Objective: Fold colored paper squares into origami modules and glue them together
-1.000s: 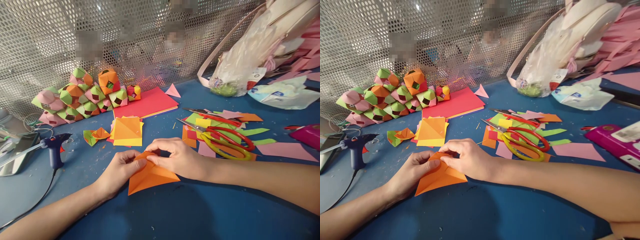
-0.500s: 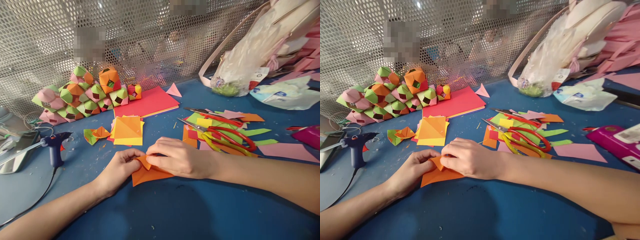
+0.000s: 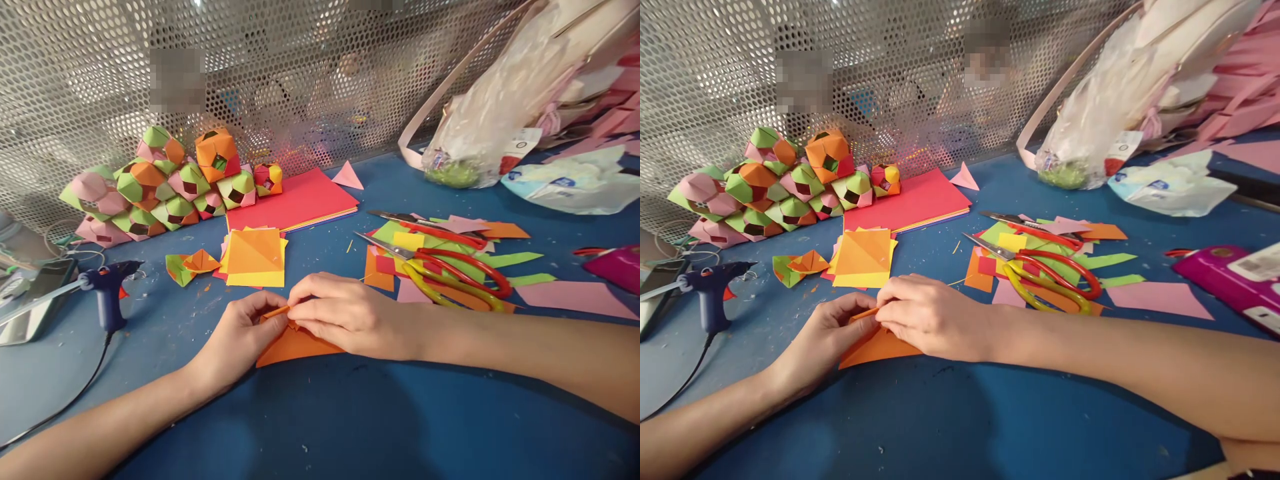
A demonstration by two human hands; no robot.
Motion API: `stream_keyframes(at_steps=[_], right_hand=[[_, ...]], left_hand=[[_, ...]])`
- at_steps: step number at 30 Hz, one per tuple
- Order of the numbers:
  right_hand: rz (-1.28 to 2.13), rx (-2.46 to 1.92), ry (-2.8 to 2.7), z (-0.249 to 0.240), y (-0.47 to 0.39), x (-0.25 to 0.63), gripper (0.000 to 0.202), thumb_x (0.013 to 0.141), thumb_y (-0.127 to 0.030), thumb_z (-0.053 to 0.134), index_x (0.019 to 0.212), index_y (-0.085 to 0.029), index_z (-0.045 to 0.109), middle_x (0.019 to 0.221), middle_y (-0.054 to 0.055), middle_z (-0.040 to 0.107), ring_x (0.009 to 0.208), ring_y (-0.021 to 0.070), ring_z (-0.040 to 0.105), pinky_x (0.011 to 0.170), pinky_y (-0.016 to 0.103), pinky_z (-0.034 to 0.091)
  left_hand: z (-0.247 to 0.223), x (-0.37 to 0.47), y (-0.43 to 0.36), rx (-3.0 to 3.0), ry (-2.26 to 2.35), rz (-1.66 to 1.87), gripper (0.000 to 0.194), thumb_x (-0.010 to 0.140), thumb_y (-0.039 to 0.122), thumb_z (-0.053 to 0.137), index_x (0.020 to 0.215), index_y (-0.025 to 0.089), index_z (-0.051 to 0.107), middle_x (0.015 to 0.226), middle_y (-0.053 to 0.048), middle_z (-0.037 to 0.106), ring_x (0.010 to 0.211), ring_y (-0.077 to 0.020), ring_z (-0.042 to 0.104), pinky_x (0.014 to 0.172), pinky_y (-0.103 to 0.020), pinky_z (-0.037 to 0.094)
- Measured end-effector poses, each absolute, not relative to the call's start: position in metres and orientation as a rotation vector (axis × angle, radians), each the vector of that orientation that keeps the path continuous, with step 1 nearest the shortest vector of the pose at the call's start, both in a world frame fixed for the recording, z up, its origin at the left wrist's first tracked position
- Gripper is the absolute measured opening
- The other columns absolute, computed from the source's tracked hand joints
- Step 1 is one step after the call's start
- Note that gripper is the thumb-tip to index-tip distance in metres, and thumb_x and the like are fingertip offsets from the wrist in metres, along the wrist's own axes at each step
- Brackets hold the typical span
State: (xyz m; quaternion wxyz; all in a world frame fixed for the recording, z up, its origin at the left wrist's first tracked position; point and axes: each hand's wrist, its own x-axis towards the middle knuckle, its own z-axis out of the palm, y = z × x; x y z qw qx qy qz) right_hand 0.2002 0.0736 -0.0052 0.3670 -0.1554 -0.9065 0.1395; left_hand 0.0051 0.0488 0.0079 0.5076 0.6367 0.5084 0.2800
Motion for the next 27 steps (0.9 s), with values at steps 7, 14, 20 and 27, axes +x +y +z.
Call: stream_keyframes(at_steps=[7, 14, 20, 27], right_hand=[[0.687, -0.754, -2.109, -0.008, 0.073, 0.194, 0.010, 0.081, -0.012, 0.058, 0.091, -0.016, 0.058, 0.086, 0.003, 0.062, 0.077, 0.0121, 0.059, 0.069, 0.023, 0.049], [0.706, -0.788, -2.062, -0.015, 0.079, 0.194, 0.002, 0.082, -0.014, 0.058, 0.082, -0.016, 0.060, 0.079, 0.002, 0.060, 0.069, 0.0105, 0.056, 0.064, 0.023, 0.047], [0.636, -0.694, -2.053, -0.025, 0.083, 0.195, 0.012, 0.086, -0.018, 0.055, 0.094, -0.015, 0.065, 0.085, 0.006, 0.062, 0.075, 0.0123, 0.059, 0.068, 0.026, 0.050], [0.655, -0.604, -2.042, -0.028, 0.083, 0.196, 0.023, 0.089, -0.016, 0.049, 0.106, -0.011, 0.065, 0.086, 0.008, 0.062, 0.080, 0.0129, 0.060, 0.073, 0.027, 0.052]], left_hand=[[0.010, 0.008, 0.048, 1.679, 1.280, 0.726, 0.019, 0.083, 0.027, 0.056, 0.092, 0.017, 0.068, 0.089, -0.003, 0.069, 0.082, -0.0164, 0.061, 0.074, -0.024, 0.046], [0.009, 0.005, 0.050, 1.645, 1.265, 0.712, 0.027, 0.083, 0.032, 0.056, 0.103, 0.017, 0.066, 0.102, -0.004, 0.069, 0.094, -0.0203, 0.061, 0.083, -0.027, 0.047], [0.006, 0.002, 0.051, 1.725, 1.210, 0.695, 0.033, 0.091, 0.035, 0.043, 0.112, 0.022, 0.065, 0.116, -0.003, 0.065, 0.106, -0.0218, 0.057, 0.094, -0.030, 0.042], [0.001, 0.000, 0.052, 1.784, 1.208, 0.716, 0.034, 0.092, 0.033, 0.043, 0.119, 0.021, 0.061, 0.120, -0.003, 0.063, 0.110, -0.0197, 0.055, 0.096, -0.028, 0.039]])
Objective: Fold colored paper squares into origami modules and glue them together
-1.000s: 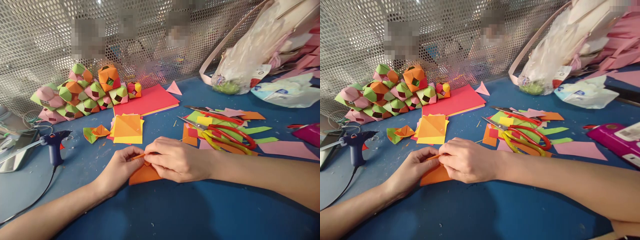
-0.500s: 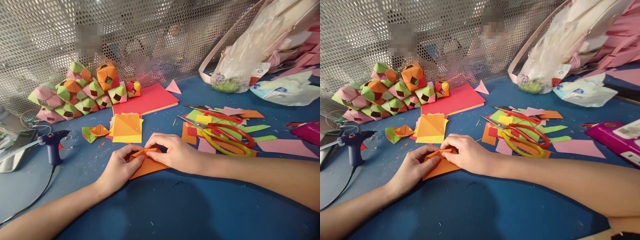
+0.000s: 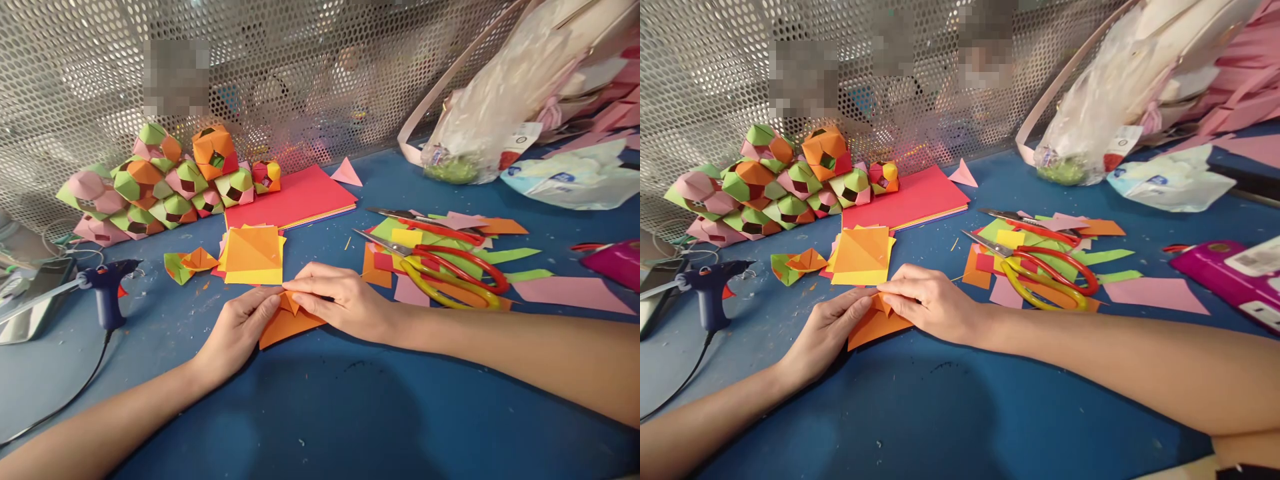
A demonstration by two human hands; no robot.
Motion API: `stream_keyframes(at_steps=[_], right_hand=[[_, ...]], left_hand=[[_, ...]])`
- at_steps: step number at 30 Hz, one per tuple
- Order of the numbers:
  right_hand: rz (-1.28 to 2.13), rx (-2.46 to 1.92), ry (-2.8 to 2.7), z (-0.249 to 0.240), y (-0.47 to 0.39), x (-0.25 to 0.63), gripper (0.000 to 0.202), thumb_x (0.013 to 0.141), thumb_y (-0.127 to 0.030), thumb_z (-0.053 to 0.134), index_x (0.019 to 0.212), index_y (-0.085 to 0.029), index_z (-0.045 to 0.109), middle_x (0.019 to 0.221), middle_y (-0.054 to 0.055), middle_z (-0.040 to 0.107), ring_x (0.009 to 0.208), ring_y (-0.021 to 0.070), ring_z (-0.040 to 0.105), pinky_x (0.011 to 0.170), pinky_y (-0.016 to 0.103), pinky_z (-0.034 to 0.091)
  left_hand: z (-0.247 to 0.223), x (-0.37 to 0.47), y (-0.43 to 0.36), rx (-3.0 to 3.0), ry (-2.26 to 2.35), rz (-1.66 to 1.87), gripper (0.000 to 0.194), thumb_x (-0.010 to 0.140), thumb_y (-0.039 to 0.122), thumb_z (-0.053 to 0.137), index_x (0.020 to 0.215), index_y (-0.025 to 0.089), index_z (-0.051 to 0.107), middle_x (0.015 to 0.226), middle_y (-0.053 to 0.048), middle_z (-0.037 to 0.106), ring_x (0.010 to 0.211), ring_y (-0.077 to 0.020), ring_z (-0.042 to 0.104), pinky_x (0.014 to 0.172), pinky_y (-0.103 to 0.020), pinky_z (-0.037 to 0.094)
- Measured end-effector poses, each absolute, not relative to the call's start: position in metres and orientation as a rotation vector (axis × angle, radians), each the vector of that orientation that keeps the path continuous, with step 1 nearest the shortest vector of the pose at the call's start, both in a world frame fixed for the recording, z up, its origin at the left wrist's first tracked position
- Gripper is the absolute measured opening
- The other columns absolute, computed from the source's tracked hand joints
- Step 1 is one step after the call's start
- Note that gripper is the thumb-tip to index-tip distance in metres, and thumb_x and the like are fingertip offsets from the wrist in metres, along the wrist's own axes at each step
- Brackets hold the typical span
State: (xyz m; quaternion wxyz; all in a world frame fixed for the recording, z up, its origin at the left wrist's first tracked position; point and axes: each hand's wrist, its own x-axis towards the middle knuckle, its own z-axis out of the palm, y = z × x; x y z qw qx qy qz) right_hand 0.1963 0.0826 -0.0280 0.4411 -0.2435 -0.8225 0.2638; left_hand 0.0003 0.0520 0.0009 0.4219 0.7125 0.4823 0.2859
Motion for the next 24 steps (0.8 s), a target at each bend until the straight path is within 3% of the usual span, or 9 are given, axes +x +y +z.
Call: stream_keyframes(at_steps=[10, 24], right_hand=[[0.739, -0.809, -2.019, -0.0243, 0.0845, 0.1952, 0.023, 0.087, -0.015, 0.050, 0.102, -0.012, 0.068, 0.085, 0.006, 0.064, 0.077, 0.0128, 0.061, 0.070, 0.025, 0.051], [0.641, -0.675, -2.008, -0.0314, 0.0885, 0.1940, 0.017, 0.087, -0.016, 0.054, 0.092, -0.012, 0.070, 0.082, 0.008, 0.068, 0.072, 0.0127, 0.062, 0.066, 0.025, 0.051]], left_hand=[[0.0009, 0.0012, 0.0534, 1.878, 1.251, 0.712, 0.033, 0.092, 0.031, 0.045, 0.118, 0.020, 0.061, 0.118, -0.003, 0.064, 0.106, -0.0178, 0.058, 0.092, -0.024, 0.042], [-0.0061, -0.0024, 0.0585, 1.998, 1.228, 0.731, 0.031, 0.092, 0.028, 0.047, 0.118, 0.024, 0.061, 0.115, -0.001, 0.066, 0.100, -0.0150, 0.060, 0.088, -0.023, 0.045]])
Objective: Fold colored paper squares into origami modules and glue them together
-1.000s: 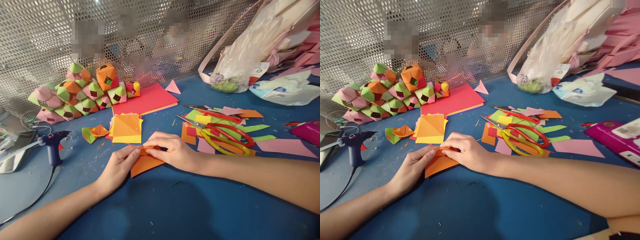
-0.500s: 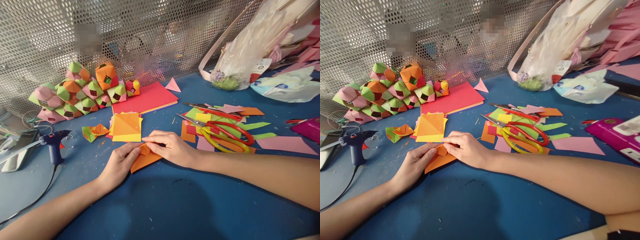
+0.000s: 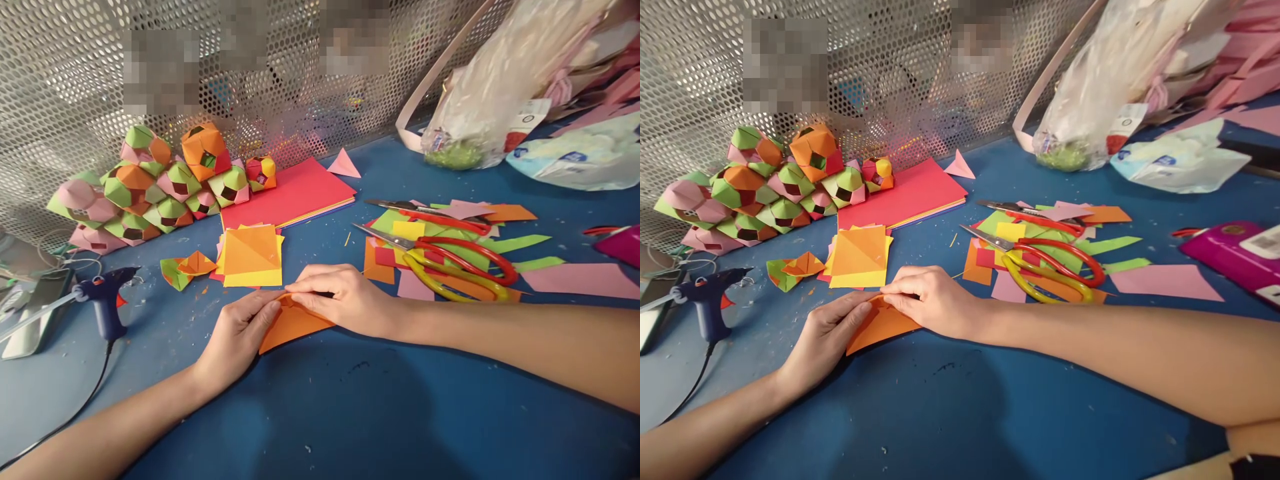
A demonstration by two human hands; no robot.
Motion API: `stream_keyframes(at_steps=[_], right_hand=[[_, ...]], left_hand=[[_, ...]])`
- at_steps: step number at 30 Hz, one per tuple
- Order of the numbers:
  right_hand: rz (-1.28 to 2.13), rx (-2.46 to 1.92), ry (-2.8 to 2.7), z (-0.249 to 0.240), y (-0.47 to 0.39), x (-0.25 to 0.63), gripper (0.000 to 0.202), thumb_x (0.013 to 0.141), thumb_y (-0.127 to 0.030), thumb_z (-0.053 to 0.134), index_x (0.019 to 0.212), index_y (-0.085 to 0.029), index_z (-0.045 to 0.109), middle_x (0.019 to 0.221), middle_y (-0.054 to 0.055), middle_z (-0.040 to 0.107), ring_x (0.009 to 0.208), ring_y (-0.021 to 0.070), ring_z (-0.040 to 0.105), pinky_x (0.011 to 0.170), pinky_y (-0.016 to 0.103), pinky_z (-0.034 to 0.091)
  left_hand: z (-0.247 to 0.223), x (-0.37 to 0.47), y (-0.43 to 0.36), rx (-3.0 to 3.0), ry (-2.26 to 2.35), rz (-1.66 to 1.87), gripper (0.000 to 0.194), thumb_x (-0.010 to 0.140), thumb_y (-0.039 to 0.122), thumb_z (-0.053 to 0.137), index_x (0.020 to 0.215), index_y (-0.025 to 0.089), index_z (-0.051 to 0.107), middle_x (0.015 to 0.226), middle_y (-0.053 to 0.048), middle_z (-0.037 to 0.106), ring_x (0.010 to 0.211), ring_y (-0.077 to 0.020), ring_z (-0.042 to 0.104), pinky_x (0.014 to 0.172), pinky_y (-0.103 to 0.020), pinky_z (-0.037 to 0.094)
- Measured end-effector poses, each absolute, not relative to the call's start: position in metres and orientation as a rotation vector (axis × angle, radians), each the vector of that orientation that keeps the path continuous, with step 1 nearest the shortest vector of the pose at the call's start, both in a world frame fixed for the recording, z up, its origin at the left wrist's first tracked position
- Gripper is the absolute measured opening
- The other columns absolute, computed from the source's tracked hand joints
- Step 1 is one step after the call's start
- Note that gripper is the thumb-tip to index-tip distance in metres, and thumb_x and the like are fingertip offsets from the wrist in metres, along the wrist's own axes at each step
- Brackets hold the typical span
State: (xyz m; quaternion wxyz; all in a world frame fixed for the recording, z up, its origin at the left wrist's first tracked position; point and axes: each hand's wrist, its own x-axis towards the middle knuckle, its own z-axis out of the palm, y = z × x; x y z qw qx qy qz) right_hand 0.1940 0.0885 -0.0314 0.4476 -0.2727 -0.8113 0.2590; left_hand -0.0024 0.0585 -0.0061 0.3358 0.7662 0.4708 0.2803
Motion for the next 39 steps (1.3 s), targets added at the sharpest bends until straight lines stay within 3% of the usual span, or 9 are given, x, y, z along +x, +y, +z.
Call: stream_keyframes(at_steps=[18, 25, 31, 39], right_hand=[[0.587, -0.665, -2.033, -0.030, 0.084, 0.191, 0.016, 0.085, -0.014, 0.055, 0.075, -0.014, 0.067, 0.075, 0.005, 0.067, 0.064, 0.0105, 0.059, 0.059, 0.021, 0.046], [0.639, -0.684, -2.008, -0.030, 0.083, 0.190, 0.015, 0.082, -0.013, 0.057, 0.069, -0.014, 0.065, 0.069, 0.004, 0.063, 0.060, 0.0098, 0.055, 0.057, 0.021, 0.043], [0.606, -0.641, -2.015, -0.032, 0.082, 0.189, 0.017, 0.082, -0.011, 0.056, 0.067, -0.013, 0.063, 0.068, 0.003, 0.062, 0.059, 0.0096, 0.055, 0.056, 0.021, 0.043], [0.351, -0.503, -2.111, -0.036, 0.081, 0.188, 0.018, 0.087, -0.015, 0.052, 0.074, -0.014, 0.064, 0.070, 0.004, 0.065, 0.061, 0.0106, 0.058, 0.057, 0.021, 0.045]], left_hand=[[-0.005, -0.003, 0.055, 2.087, 1.227, 0.744, 0.032, 0.089, 0.016, 0.046, 0.115, 0.020, 0.063, 0.106, -0.004, 0.069, 0.091, -0.0146, 0.063, 0.082, -0.023, 0.049], [-0.003, -0.001, 0.053, 2.058, 1.326, 0.712, 0.046, 0.075, 0.000, 0.044, 0.111, 0.021, 0.066, 0.099, 0.001, 0.071, 0.086, -0.0125, 0.063, 0.079, -0.019, 0.049], [-0.006, 0.001, 0.052, 2.028, 1.332, 0.777, 0.022, 0.083, 0.020, 0.056, 0.101, 0.019, 0.067, 0.093, 0.000, 0.072, 0.084, -0.0128, 0.065, 0.077, -0.018, 0.050], [-0.010, 0.000, 0.048, 2.133, 1.250, 0.841, 0.020, 0.088, 0.025, 0.053, 0.094, 0.019, 0.070, 0.094, -0.003, 0.074, 0.084, -0.0160, 0.068, 0.076, -0.023, 0.052]])
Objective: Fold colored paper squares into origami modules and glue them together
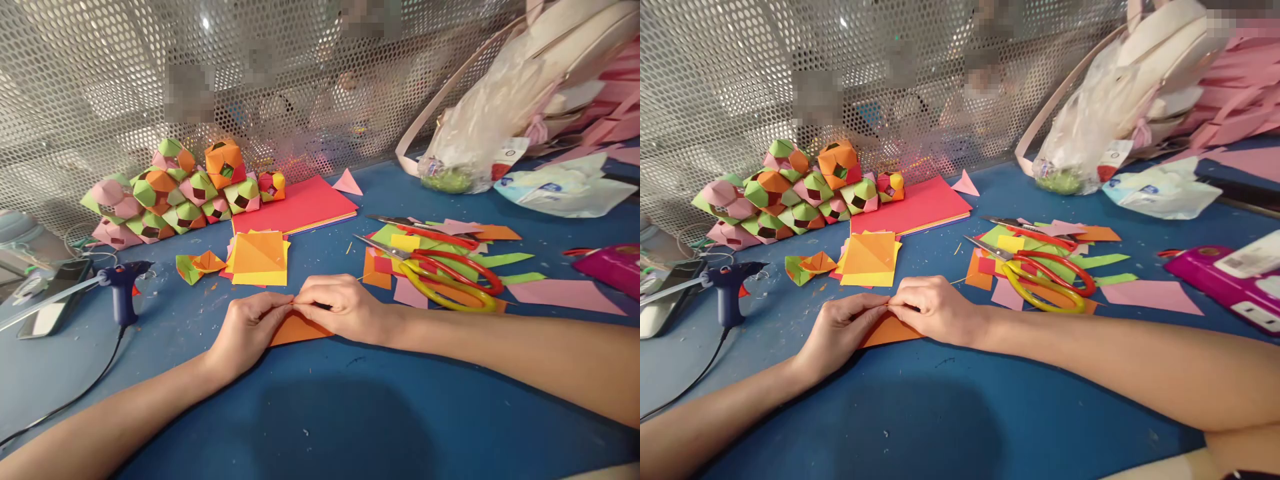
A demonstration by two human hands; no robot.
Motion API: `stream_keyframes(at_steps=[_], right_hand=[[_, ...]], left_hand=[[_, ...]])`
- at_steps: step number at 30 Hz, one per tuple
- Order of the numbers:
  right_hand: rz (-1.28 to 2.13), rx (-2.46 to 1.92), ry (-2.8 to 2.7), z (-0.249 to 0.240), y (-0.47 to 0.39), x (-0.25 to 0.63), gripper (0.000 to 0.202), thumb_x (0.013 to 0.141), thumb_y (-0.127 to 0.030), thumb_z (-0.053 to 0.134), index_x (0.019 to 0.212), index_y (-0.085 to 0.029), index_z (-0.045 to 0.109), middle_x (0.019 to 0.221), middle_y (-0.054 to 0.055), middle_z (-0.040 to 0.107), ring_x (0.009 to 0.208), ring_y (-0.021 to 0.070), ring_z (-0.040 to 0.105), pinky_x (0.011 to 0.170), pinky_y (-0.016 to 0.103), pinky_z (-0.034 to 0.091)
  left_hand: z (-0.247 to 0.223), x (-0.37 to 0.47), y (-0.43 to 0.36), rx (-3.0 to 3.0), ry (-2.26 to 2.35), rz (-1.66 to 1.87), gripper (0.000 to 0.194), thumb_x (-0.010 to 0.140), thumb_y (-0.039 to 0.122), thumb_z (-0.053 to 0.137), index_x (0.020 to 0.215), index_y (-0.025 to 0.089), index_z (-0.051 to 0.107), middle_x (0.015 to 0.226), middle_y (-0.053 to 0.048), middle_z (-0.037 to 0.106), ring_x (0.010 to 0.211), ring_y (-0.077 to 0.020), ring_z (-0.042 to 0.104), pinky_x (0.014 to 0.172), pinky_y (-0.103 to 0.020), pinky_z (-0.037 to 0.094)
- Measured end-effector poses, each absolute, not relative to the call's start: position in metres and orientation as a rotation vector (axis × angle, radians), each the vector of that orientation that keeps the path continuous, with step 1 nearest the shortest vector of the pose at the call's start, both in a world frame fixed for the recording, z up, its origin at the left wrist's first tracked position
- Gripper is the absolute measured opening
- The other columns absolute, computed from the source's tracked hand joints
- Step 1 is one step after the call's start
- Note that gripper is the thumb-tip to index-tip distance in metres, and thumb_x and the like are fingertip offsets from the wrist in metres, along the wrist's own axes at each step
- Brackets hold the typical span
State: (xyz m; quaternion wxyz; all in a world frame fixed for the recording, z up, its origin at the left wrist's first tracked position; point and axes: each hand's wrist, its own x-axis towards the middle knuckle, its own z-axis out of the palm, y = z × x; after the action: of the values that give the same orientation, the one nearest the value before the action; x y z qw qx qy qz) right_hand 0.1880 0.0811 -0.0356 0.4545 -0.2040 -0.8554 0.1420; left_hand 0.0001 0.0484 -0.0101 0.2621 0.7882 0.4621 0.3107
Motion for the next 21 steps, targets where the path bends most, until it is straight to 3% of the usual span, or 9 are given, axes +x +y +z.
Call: stream_keyframes(at_steps=[10, 21], right_hand=[[0.221, -0.485, -2.136, -0.0387, 0.0808, 0.1900, 0.020, 0.090, -0.022, 0.052, 0.081, -0.014, 0.067, 0.067, 0.003, 0.063, 0.059, 0.0105, 0.057, 0.056, 0.021, 0.045], [0.327, -0.517, -2.146, -0.0342, 0.0824, 0.1935, 0.019, 0.090, -0.022, 0.051, 0.084, -0.014, 0.067, 0.071, 0.004, 0.064, 0.061, 0.0099, 0.058, 0.056, 0.020, 0.046]], left_hand=[[-0.0156, 0.0002, 0.0459, 2.453, 1.189, 0.968, 0.016, 0.088, 0.017, 0.051, 0.095, 0.017, 0.065, 0.084, -0.003, 0.074, 0.073, -0.0141, 0.069, 0.068, -0.021, 0.054], [-0.0135, 0.0012, 0.0474, 2.400, 1.242, 0.961, 0.017, 0.086, 0.018, 0.053, 0.092, 0.019, 0.068, 0.080, -0.001, 0.074, 0.068, -0.0132, 0.068, 0.062, -0.019, 0.053]])
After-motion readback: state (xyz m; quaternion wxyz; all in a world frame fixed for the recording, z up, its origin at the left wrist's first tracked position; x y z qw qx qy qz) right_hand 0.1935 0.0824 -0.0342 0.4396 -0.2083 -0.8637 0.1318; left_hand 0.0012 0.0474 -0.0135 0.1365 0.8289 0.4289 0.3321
